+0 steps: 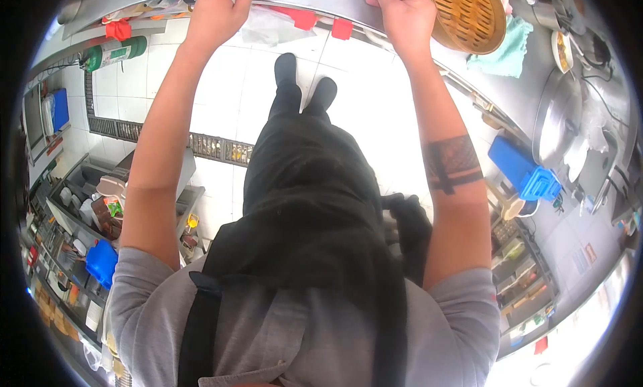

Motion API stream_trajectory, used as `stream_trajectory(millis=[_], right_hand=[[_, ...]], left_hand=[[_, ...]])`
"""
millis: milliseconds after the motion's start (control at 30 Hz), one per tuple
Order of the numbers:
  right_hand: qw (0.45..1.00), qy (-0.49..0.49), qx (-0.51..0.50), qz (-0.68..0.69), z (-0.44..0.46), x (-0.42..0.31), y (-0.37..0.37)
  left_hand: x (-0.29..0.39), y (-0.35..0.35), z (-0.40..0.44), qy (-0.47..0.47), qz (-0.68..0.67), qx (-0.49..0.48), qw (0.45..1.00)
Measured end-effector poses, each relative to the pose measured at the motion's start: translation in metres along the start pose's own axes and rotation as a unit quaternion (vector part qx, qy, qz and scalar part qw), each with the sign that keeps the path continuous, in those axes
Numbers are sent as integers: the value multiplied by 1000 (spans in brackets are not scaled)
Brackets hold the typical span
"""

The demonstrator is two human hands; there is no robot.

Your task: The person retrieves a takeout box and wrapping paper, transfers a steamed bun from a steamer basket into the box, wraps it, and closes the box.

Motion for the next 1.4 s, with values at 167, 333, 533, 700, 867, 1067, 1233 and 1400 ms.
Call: stream_trajectory(millis=[167,333,533,700,867,1067,1233,1400], right_hand=[[969,-197,7,-148,-7,-20,1],[868,-406,8,-287,-22,-45,14],[840,-423,-82,-329,-24,-58,11],[835,-448,-74,-310,-17,-47,9],[819,-467,-44,-331,-16,-43,12],[794,-507,-29,-334,-16,-36,14],[793,-505,4,-340,-17,-29,17],[839,-461,24,-287,-17,-21,16]], left_hand=[[3,5,-2,-10,8,9,1000],[1,9,-4,-11,-9,32,999],[1,8,-3,-5,1,41,999],[1,13,-2,11,4,56,998],[-2,16,-5,23,14,74,997],[-11,12,-5,23,59,21,998],[-24,22,-7,4,48,11,999],[-19,23,-6,2,51,34,998]])
Point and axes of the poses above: each hand's wrist, its own z-axis towards the middle knuckle, its own y-axis out of the palm, x = y × z, the point moved 6 cm from there along z, towards the middle knuckle, and after that the axes turned 5 degrees about y, right-handed, at the moved point
